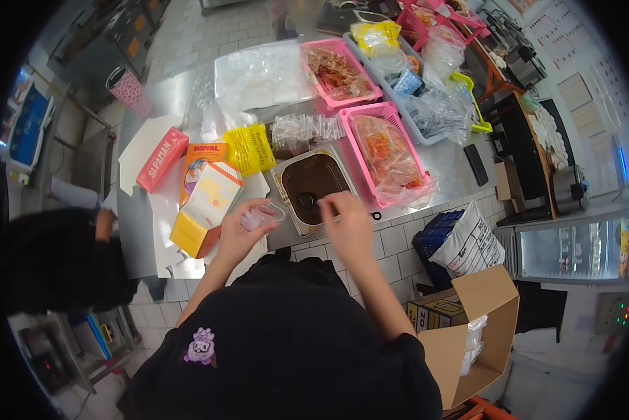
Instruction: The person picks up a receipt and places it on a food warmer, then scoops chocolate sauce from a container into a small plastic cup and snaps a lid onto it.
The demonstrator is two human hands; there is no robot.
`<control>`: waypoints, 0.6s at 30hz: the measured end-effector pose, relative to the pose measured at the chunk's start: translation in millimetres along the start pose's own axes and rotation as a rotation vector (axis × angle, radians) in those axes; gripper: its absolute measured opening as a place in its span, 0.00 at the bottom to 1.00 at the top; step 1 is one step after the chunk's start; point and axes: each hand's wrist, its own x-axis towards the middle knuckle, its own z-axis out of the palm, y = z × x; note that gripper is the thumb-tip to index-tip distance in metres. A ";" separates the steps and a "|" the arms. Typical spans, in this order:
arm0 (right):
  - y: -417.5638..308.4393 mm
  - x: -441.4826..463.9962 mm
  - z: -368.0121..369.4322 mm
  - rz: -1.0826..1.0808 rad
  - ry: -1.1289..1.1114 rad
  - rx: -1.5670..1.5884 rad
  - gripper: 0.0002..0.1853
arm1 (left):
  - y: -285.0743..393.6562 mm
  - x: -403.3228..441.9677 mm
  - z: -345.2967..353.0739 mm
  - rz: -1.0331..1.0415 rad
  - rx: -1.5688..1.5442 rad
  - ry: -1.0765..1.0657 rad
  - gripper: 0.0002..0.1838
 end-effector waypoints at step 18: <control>66.3 -8.9 39.9 0.145 -0.167 -0.016 0.07 | -12.5 -20.1 17.5 -0.092 -0.150 0.271 0.28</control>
